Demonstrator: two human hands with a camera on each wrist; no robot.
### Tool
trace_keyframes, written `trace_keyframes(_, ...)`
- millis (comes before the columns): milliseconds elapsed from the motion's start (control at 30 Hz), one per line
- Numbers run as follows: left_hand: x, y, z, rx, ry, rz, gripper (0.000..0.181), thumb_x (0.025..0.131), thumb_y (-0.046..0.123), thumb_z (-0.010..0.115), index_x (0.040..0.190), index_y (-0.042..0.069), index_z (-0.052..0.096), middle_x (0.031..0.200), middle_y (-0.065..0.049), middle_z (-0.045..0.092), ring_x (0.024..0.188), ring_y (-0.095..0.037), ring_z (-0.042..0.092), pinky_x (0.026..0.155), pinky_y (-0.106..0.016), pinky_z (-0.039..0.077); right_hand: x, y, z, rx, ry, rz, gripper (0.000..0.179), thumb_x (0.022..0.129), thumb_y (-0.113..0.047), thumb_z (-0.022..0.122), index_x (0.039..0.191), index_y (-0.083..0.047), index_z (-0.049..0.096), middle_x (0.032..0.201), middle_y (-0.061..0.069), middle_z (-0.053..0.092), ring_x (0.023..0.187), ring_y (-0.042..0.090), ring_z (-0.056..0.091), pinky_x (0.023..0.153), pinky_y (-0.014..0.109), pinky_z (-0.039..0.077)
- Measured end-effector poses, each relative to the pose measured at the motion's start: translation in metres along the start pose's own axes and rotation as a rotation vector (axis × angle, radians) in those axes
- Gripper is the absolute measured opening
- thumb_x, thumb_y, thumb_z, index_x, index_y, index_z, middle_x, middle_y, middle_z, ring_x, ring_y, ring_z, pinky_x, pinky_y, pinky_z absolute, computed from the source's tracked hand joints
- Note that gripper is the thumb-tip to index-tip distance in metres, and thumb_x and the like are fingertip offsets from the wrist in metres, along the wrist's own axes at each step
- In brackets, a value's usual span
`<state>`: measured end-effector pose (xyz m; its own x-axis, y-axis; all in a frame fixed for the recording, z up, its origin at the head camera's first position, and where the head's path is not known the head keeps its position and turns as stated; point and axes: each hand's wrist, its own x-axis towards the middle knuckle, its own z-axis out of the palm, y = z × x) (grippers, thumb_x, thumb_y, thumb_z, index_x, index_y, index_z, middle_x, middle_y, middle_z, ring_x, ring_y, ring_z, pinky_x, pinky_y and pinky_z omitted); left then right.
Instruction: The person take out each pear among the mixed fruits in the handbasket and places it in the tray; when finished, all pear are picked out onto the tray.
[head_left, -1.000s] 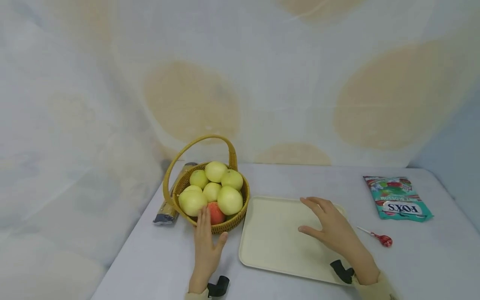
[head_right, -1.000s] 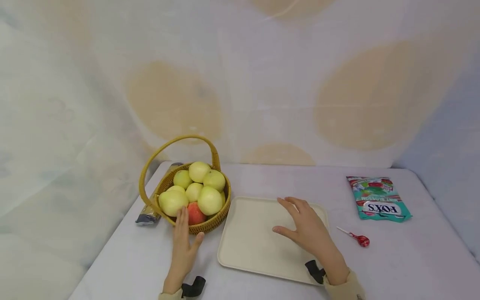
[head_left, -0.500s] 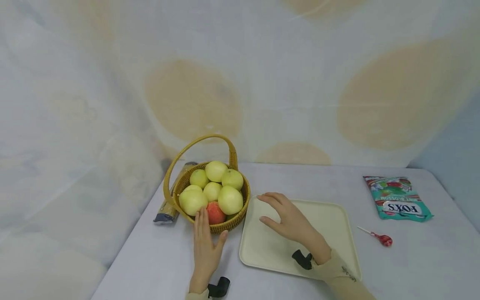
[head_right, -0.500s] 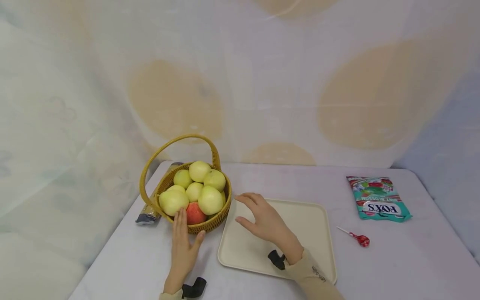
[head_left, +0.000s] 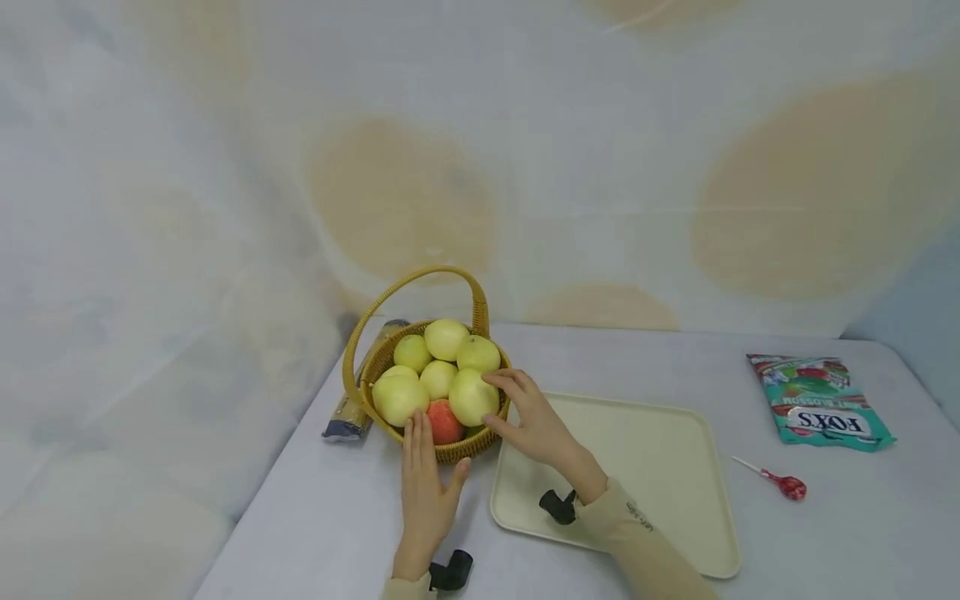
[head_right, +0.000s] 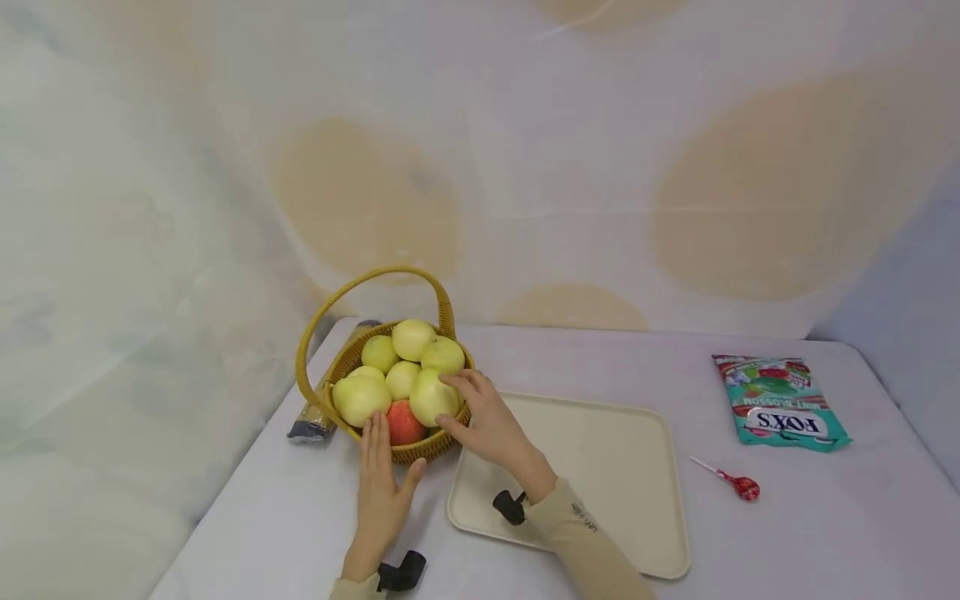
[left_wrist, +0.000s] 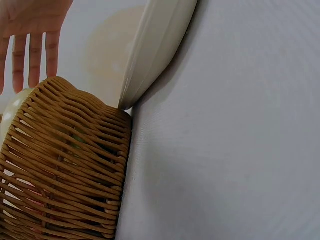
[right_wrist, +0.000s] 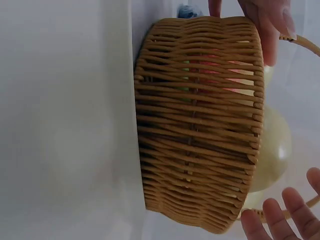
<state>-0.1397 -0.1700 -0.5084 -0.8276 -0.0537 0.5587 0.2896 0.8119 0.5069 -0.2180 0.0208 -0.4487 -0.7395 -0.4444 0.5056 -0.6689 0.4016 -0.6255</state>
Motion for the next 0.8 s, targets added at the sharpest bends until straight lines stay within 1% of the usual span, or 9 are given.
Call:
trace_keyframes(100,0.001,0.000,-0.001,0.011,-0.002,0.004,0.085,0.092,0.041,0.061,0.154,0.002,0.018,0.161,-0.019,0.020,0.150,-0.037,0.012,0.119,-0.020,-0.007,0.001,0.000,0.005,0.009,0.027,-0.018,0.054,0.090,-0.022,0.069,0.138,-0.008,0.049,0.134,0.016,0.049,0.124,0.033,0.051,0.098,0.051,0.048)
trace_keyframes(267,0.000,-0.002,0.000,0.015,0.012,0.019,0.085,0.093,0.043,0.060,0.154,0.001,0.019,0.160,-0.021,0.022,0.150,-0.038,0.013,0.119,-0.020,-0.007,0.007,0.001,0.010,0.054,0.060,-0.004,0.053,0.090,-0.022,0.068,0.138,-0.007,0.049,0.135,0.014,0.050,0.124,0.031,0.051,0.099,0.050,0.047)
trace_keyframes(433,0.000,-0.004,0.002,0.019,0.029,0.032,0.084,0.093,0.044,0.059,0.153,0.000,0.020,0.159,-0.021,0.023,0.150,-0.035,0.012,0.118,-0.018,-0.008,0.014,0.002,0.018,0.108,0.070,0.031,0.055,0.090,-0.021,0.068,0.139,-0.006,0.048,0.135,0.015,0.050,0.125,0.032,0.051,0.103,0.051,0.045)
trace_keyframes(533,0.001,-0.004,0.003,0.023,0.032,0.032,0.084,0.093,0.044,0.059,0.153,0.000,0.020,0.159,-0.020,0.023,0.150,-0.035,0.012,0.119,-0.018,-0.007,0.020,0.000,0.024,0.131,0.084,0.071,0.059,0.090,-0.020,0.069,0.141,-0.005,0.045,0.137,0.015,0.049,0.125,0.033,0.051,0.104,0.051,0.044)
trace_keyframes(633,0.001,-0.004,0.003,0.022,0.033,0.033,0.083,0.093,0.043,0.059,0.153,0.000,0.021,0.159,-0.021,0.024,0.150,-0.036,0.013,0.119,-0.018,-0.007,0.026,-0.003,0.031,0.130,0.080,0.120,0.063,0.089,-0.020,0.070,0.143,-0.008,0.042,0.140,0.014,0.047,0.128,0.033,0.049,0.107,0.051,0.041)
trace_keyframes(733,0.001,-0.002,0.003,0.020,0.037,0.036,0.083,0.093,0.042,0.060,0.153,-0.001,0.022,0.159,-0.022,0.024,0.149,-0.037,0.014,0.119,-0.018,-0.007,0.031,-0.007,0.038,0.097,0.055,0.144,0.063,0.088,-0.021,0.070,0.143,-0.009,0.042,0.143,0.014,0.044,0.131,0.033,0.044,0.107,0.052,0.039)
trace_keyframes(800,0.001,-0.001,0.004,0.022,0.041,0.042,0.083,0.093,0.042,0.060,0.152,-0.002,0.022,0.158,-0.023,0.025,0.149,-0.038,0.015,0.119,-0.019,-0.007,0.033,-0.008,0.043,0.074,0.053,0.143,0.063,0.087,-0.020,0.071,0.142,-0.009,0.043,0.142,0.016,0.044,0.132,0.035,0.042,0.105,0.054,0.040)
